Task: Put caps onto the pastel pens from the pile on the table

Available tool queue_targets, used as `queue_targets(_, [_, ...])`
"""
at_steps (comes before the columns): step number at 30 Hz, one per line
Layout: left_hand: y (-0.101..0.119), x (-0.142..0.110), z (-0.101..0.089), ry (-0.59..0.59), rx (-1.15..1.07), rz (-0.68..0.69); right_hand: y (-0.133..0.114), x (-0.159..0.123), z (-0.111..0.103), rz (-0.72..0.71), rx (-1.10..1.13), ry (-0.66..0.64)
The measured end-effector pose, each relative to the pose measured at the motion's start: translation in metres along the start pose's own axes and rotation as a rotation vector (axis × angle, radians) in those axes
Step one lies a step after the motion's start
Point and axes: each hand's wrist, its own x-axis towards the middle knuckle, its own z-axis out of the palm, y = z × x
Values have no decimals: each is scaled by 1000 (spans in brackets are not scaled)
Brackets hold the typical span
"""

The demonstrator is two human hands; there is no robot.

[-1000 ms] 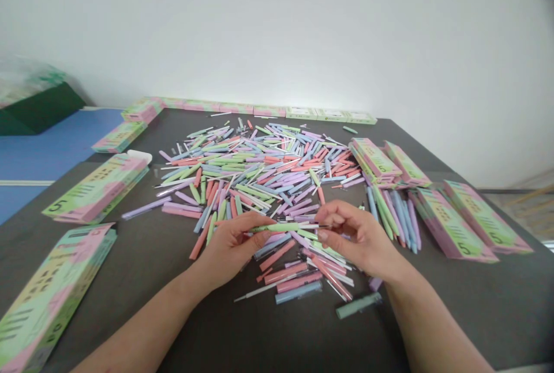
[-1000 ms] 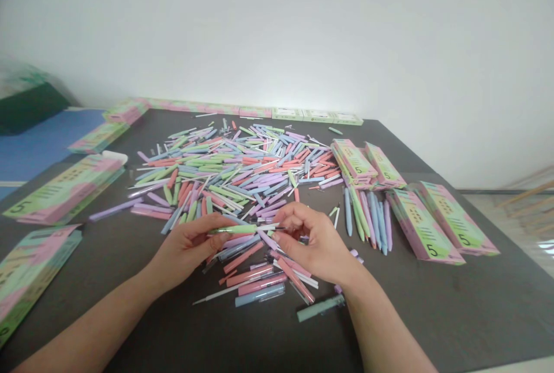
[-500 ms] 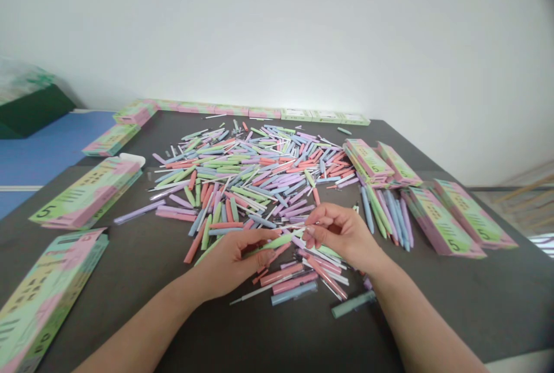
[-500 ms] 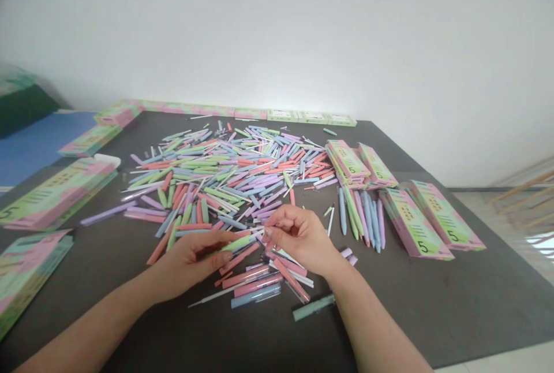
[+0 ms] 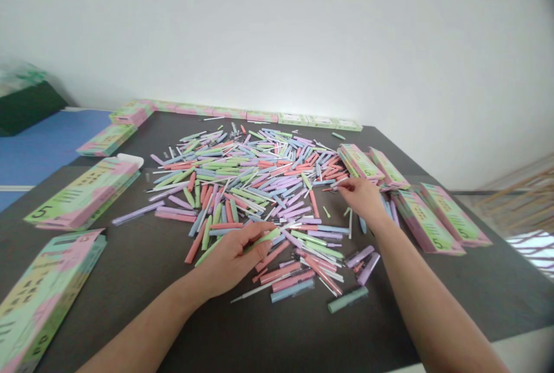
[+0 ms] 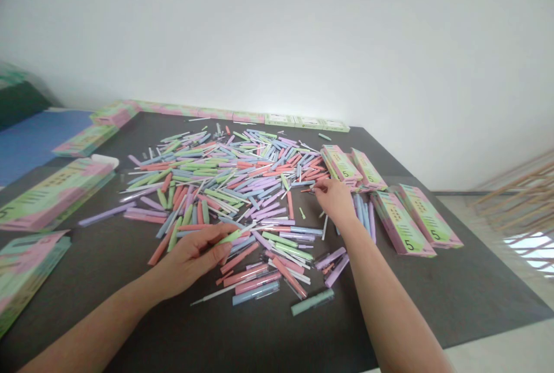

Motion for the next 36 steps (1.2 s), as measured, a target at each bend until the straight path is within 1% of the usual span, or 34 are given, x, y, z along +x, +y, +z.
queue_targets(4, [-1,0,0,14,-22,9,15,8,14,-11,-116,-59])
queue_targets(7, [-2,1,0,36,-33,14,17,9,22,-12,-167,-93])
queue_targets(11, [0,1,0,54,-29,26,17,14,28,2,-205,-119])
queue_targets(17, [0,1,-1,49,-58,27,9,13,26,7,-210,-145])
queue_targets(22, [-3,1,0,62,-57,26,-9,-1,15,7,-104,-115])
queue_targets(24, [-3,1,0,59,-59,30,-23,-12,7,-7,-5,-110])
queue_targets(25, [-2,1,0,55,-65,29,-32,-19,3,-25,57,-125])
queue_targets(26, [-2,0,0,52,-74,29,-41,-26,-1,-50,165,-155])
queue_targets(28, [-1,-1,-1,47,-92,30,-59,-41,-8,-79,718,-219])
queue_targets(29, [-1,-1,-1,46,-98,30,-67,-48,-10,-101,902,-248])
queue_targets(30, [0,-2,-1,44,-101,30,-74,-55,-10,-126,1028,-262])
queue_targets(31, [1,-2,-2,41,-102,32,-79,-61,-10,-134,1118,-264])
queue_targets(33, [3,-2,-2,35,-106,43,-86,-72,-7,-125,1210,-267])
queue_targets(36, [5,-2,-3,21,-123,66,-86,-83,-2,-119,1231,-261])
